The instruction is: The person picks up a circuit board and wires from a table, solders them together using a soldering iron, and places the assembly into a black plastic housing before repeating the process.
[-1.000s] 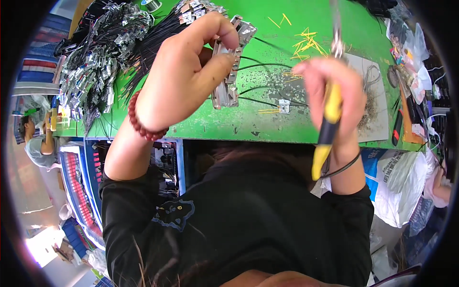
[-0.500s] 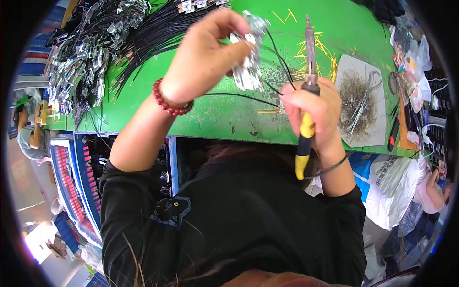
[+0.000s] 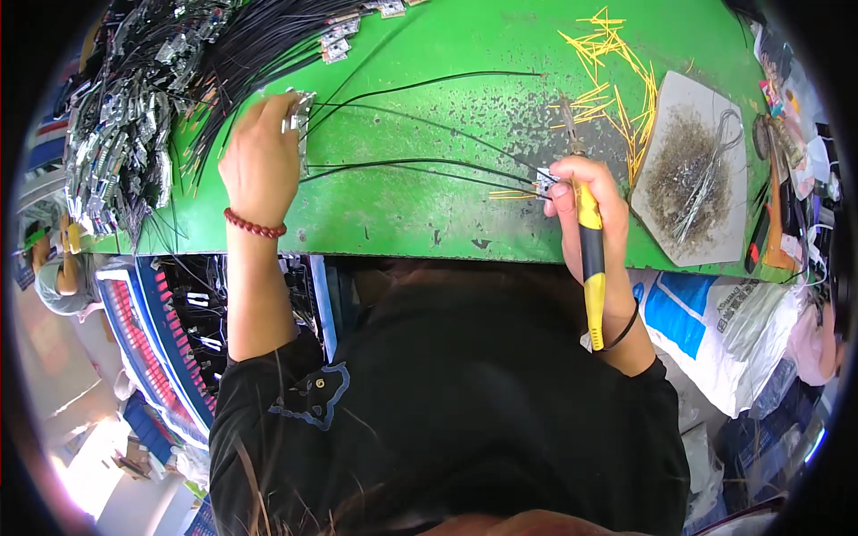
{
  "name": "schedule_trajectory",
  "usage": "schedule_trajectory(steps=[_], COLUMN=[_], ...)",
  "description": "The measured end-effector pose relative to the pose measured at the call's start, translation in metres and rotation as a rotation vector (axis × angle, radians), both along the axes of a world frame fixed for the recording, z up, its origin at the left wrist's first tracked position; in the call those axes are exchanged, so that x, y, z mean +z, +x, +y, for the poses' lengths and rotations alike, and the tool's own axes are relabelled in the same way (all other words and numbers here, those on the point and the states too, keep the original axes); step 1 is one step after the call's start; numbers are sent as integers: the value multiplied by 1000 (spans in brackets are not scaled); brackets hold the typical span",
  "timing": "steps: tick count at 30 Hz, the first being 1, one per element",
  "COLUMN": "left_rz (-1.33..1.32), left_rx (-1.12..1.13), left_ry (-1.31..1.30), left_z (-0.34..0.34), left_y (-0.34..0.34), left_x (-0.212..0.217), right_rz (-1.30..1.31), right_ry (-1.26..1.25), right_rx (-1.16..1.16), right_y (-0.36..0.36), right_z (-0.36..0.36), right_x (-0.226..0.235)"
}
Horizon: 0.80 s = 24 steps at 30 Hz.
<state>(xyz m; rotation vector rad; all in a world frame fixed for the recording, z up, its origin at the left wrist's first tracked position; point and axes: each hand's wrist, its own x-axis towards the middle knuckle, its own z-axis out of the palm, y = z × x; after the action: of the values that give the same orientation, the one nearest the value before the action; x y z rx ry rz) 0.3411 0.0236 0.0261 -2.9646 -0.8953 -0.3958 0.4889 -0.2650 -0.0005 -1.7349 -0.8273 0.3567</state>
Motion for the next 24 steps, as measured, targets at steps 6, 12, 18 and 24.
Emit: schedule_trajectory(steps=[6, 12, 18, 24], left_rz=[-183, -148, -113, -84], left_rx=[-669, -622, -792, -673], left_ry=[-511, -866, -908, -707], left_z=[-101, -125, -135, -139], left_y=[56, 73, 75, 76], left_x=[26, 9, -9, -11], right_rz=[-38, 158, 20, -79], right_ry=[244, 312, 322, 283], right_rx=[69, -90, -140, -59], right_y=[-7, -3, 11, 10], right_z=[4, -14, -11, -25], right_x=[-9, -18, -30, -20])
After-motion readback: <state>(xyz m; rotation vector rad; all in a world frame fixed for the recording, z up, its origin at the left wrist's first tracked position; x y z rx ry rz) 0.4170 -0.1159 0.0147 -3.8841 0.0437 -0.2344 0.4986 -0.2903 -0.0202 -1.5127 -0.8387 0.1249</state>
